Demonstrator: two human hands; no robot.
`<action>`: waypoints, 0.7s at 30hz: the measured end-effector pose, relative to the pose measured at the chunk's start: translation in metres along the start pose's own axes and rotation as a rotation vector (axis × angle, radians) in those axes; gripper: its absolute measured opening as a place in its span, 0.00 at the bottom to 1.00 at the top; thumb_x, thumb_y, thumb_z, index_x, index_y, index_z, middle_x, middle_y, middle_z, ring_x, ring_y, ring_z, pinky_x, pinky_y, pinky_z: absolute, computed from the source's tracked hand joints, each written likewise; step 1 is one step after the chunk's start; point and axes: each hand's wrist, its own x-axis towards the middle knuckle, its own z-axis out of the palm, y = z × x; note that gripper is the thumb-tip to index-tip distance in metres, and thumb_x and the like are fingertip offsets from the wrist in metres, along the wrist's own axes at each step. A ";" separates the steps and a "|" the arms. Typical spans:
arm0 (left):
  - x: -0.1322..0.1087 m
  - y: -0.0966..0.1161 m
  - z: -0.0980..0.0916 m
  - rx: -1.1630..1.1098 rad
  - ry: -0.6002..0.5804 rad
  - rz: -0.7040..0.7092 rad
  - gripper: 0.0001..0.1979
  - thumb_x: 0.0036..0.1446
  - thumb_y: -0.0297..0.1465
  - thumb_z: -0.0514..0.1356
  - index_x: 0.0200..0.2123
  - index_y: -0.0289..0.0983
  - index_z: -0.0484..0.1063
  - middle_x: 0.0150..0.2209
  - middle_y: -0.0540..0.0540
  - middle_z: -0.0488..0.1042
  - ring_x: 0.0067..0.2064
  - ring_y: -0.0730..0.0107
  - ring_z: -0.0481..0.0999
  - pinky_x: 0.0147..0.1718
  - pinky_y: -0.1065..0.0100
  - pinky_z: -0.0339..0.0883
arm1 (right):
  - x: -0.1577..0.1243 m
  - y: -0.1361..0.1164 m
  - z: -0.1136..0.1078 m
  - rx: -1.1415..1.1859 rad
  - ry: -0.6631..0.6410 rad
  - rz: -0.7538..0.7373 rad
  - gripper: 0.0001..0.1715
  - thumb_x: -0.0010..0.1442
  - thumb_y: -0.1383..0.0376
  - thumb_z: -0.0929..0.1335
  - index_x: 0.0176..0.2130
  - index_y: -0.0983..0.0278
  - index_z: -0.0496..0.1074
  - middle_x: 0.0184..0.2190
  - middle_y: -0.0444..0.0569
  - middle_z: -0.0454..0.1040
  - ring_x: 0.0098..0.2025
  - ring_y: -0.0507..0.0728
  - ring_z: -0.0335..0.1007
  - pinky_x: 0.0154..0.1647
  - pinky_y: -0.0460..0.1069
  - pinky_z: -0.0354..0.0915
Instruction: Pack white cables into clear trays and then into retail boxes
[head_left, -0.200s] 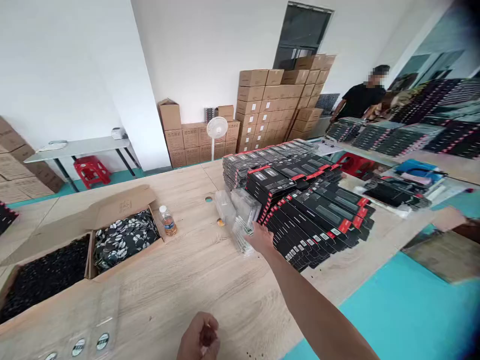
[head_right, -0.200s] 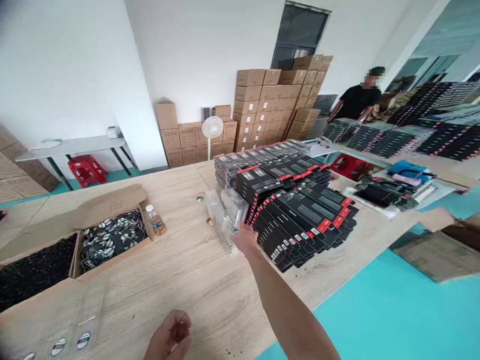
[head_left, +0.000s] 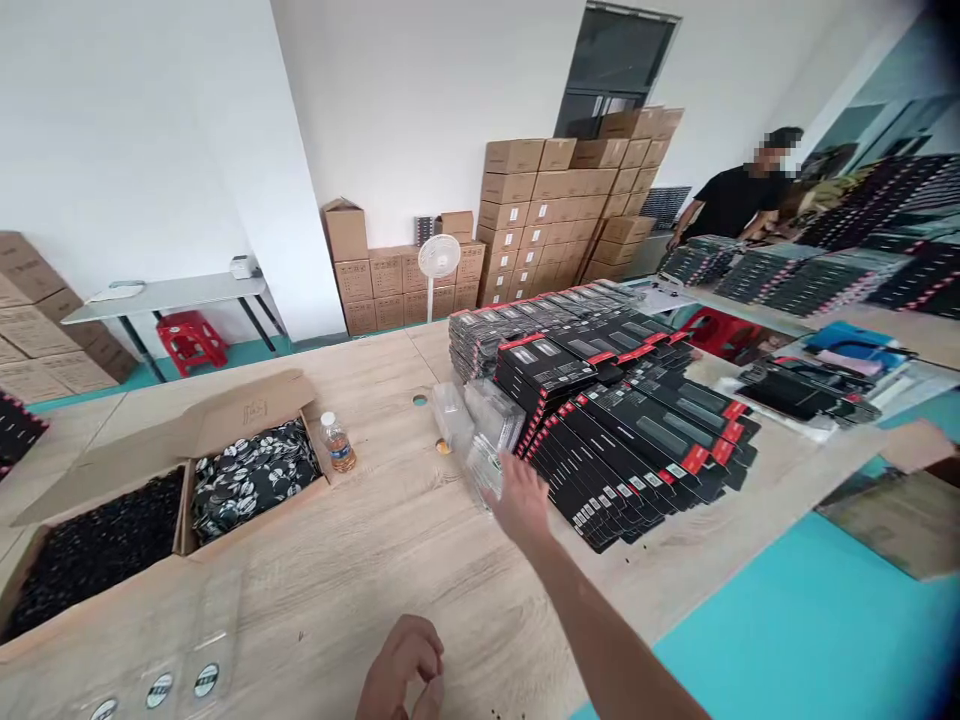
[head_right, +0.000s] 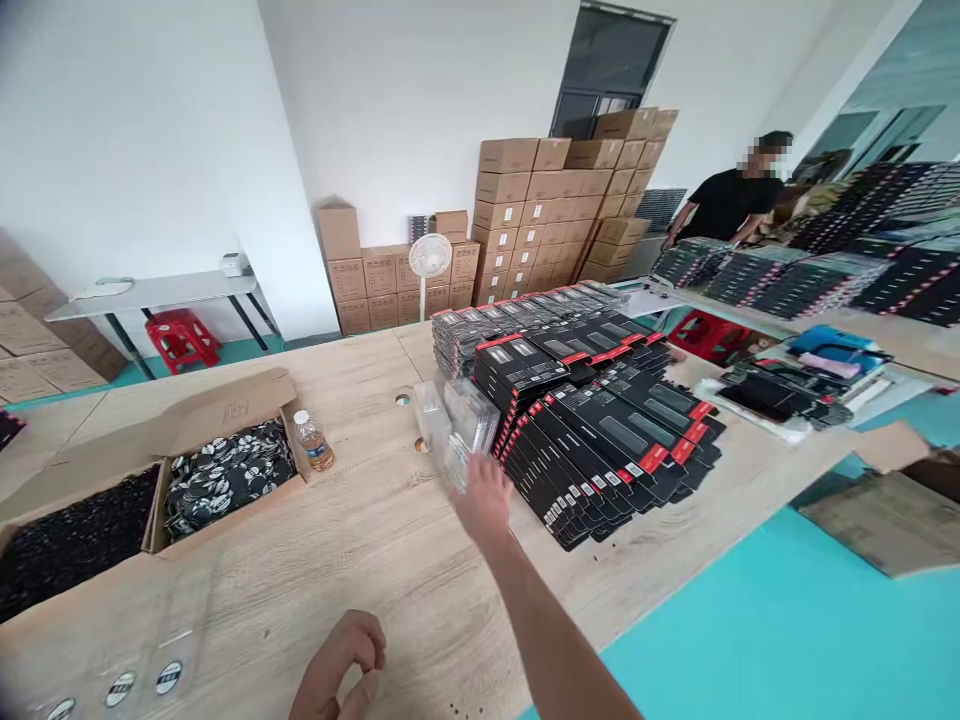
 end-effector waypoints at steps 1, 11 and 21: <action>0.006 0.007 0.000 0.106 -0.022 0.109 0.11 0.61 0.33 0.52 0.25 0.39 0.61 0.32 0.45 0.68 0.32 0.66 0.69 0.30 0.66 0.62 | -0.020 -0.012 0.000 0.027 -0.029 -0.050 0.32 0.59 0.60 0.64 0.61 0.65 0.60 0.61 0.59 0.62 0.62 0.67 0.53 0.61 0.60 0.47; -0.011 0.045 0.011 0.596 -0.330 0.573 0.21 0.37 0.14 0.51 0.36 0.39 0.63 0.36 0.43 0.69 0.38 0.57 0.71 0.34 0.59 0.67 | -0.181 -0.051 0.002 0.491 -0.365 0.175 0.38 0.53 0.78 0.59 0.59 0.51 0.62 0.60 0.46 0.65 0.61 0.59 0.59 0.58 0.57 0.53; -0.184 0.078 -0.036 -0.268 -1.078 0.472 0.10 0.53 0.19 0.51 0.29 0.40 0.64 0.29 0.48 0.67 0.32 0.69 0.70 0.32 0.69 0.65 | -0.409 -0.071 -0.005 0.702 0.281 0.794 0.33 0.51 0.77 0.61 0.54 0.58 0.70 0.49 0.48 0.75 0.49 0.57 0.72 0.50 0.51 0.65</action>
